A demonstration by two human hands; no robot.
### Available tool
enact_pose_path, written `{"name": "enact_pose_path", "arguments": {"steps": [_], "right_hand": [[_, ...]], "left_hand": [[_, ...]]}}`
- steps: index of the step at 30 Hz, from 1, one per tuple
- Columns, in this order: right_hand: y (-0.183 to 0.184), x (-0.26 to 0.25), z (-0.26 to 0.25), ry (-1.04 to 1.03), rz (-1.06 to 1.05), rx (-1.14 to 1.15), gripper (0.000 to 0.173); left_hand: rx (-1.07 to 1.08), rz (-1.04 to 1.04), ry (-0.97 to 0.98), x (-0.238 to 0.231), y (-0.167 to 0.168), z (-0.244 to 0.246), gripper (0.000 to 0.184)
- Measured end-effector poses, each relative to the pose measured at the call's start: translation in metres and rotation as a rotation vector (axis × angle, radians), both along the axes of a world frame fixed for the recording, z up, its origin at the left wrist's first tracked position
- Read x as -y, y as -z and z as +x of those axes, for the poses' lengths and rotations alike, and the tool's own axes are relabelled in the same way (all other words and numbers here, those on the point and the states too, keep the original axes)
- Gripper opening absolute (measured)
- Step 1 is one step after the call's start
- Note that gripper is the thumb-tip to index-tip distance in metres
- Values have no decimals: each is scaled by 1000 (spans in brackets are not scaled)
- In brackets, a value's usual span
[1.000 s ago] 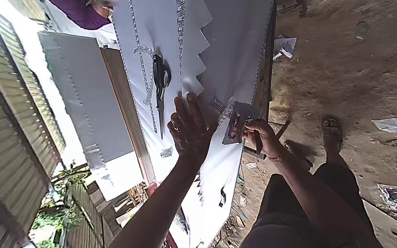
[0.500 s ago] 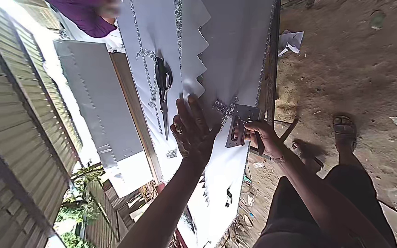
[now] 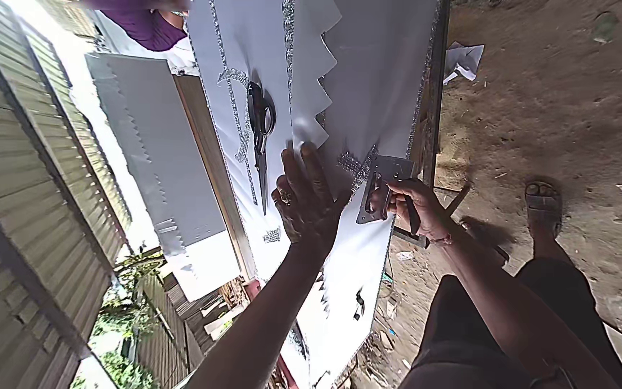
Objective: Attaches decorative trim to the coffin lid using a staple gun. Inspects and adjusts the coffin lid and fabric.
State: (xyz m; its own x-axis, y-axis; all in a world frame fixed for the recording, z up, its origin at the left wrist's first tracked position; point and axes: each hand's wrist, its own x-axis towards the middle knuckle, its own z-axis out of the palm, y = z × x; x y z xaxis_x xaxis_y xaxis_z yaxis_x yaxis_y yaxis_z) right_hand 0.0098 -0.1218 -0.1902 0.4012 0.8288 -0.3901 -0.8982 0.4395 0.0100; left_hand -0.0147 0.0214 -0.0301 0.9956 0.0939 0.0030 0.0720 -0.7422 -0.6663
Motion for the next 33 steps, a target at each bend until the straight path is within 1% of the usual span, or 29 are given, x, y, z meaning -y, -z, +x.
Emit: {"name": "enact_pose_path", "arguments": {"steps": [6, 13, 22, 25, 28, 33], "right_hand": [[-1, 5, 4, 28, 5, 47, 30], [0, -5, 7, 17, 3, 57, 31], [-6, 0, 8, 62, -2, 89, 32], [-7, -2, 9, 38, 7, 89, 34], [-4, -6, 8, 22, -28, 58, 33], [0, -5, 4, 46, -76, 53, 32]], "left_hand": [[-12, -31, -12, 1, -1, 0, 114], [-12, -7, -2, 0, -1, 0, 117], [-11, -33, -5, -1, -1, -2, 116], [-26, -21, -4, 0, -2, -2, 118], [-30, 14, 5, 1, -1, -1, 121], [-34, 13, 1, 0, -1, -1, 118]]}}
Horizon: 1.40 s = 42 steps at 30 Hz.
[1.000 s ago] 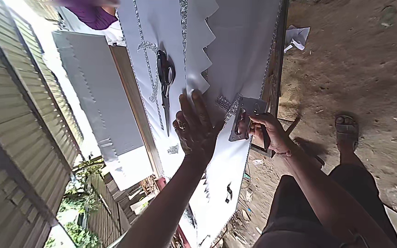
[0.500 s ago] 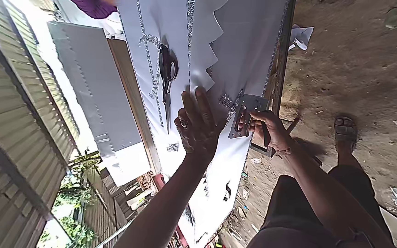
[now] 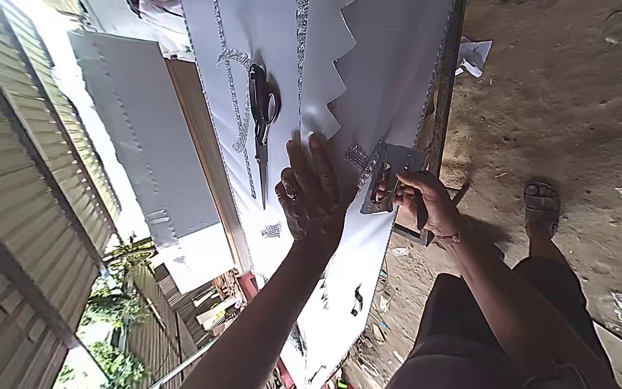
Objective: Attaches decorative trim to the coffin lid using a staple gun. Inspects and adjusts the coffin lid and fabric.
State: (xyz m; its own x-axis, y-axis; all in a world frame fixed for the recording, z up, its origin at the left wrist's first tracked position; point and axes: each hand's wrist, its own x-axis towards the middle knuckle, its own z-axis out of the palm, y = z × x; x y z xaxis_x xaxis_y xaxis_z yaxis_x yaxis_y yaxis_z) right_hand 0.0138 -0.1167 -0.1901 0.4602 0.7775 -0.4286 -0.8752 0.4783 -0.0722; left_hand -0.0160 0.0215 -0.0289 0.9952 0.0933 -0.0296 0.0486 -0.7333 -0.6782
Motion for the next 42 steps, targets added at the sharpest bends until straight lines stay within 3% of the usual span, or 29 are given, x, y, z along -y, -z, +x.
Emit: {"name": "enact_pose_path", "arguments": {"steps": [10, 13, 18, 24, 35, 42], "right_hand": [[-7, 36, 1, 90, -35, -26, 29], [-9, 42, 5, 77, 52, -39, 32], [-14, 22, 12, -28, 75, -98, 37], [-4, -1, 2, -15, 91, -157, 37], [-12, 23, -1, 57, 31, -65, 33], [-17, 12, 9, -38, 58, -112, 35]], "left_hand": [[-3, -6, -22, 1, -1, 1, 119], [9, 4, -17, 1, -1, 2, 120], [-4, 9, -32, 1, 0, 1, 119], [5, 4, 2, -1, 0, 0, 119], [-11, -11, -18, 0, -1, 1, 118], [0, -18, -6, 1, -1, 1, 120]]}}
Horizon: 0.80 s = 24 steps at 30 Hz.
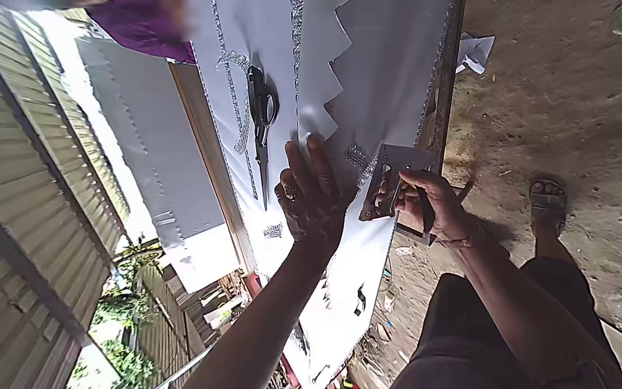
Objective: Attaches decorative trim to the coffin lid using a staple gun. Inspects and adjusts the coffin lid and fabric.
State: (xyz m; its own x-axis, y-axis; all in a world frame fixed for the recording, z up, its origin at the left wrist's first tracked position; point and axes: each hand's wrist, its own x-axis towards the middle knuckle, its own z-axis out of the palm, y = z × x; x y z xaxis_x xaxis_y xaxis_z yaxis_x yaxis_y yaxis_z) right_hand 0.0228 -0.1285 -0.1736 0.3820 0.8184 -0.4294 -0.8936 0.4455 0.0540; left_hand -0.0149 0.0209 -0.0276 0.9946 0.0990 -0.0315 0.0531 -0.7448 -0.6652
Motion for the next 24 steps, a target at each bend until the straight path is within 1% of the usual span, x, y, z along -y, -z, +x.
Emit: {"name": "enact_pose_path", "arguments": {"steps": [2, 5, 10, 19, 24], "right_hand": [[4, -8, -2, -20, -7, -37, 35], [10, -14, -6, 15, 17, -28, 36], [8, -14, -6, 11, -2, -9, 36], [6, -16, -4, 25, -14, -103, 37], [7, -16, -1, 21, 11, -132, 37]], "left_hand": [[-2, 20, 7, 0, 0, -1, 121], [10, 27, 10, -1, 1, 1, 121], [9, 22, 9, -1, 1, -1, 121], [5, 29, 17, -1, 2, -1, 121], [6, 39, 16, -2, 2, -1, 117]]}}
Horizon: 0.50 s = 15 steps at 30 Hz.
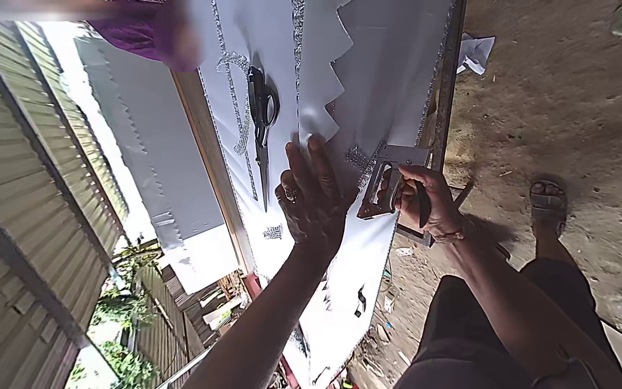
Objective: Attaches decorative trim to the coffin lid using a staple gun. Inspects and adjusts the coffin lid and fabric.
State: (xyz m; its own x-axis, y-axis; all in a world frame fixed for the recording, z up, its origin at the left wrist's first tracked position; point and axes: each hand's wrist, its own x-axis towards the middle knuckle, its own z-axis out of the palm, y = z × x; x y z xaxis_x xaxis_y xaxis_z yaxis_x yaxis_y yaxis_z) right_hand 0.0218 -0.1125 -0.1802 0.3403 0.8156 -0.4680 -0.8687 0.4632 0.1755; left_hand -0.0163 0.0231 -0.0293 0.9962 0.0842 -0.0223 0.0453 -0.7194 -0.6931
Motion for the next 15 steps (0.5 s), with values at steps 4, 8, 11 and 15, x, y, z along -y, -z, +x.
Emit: {"name": "enact_pose_path", "arguments": {"steps": [4, 8, 11, 15], "right_hand": [[-3, 11, -8, 13, -31, 73, 35], [-5, 29, -14, 46, -79, 116, 33], [-5, 36, -8, 50, -69, 144, 38], [-9, 30, 1, 42, -35, 124, 39]], "left_hand": [[1, -16, -14, 1, -1, 1, 117], [8, -23, -9, 1, 0, 0, 117], [2, -28, -14, 2, 0, 0, 116], [2, -15, -16, 1, 0, 0, 118]]}}
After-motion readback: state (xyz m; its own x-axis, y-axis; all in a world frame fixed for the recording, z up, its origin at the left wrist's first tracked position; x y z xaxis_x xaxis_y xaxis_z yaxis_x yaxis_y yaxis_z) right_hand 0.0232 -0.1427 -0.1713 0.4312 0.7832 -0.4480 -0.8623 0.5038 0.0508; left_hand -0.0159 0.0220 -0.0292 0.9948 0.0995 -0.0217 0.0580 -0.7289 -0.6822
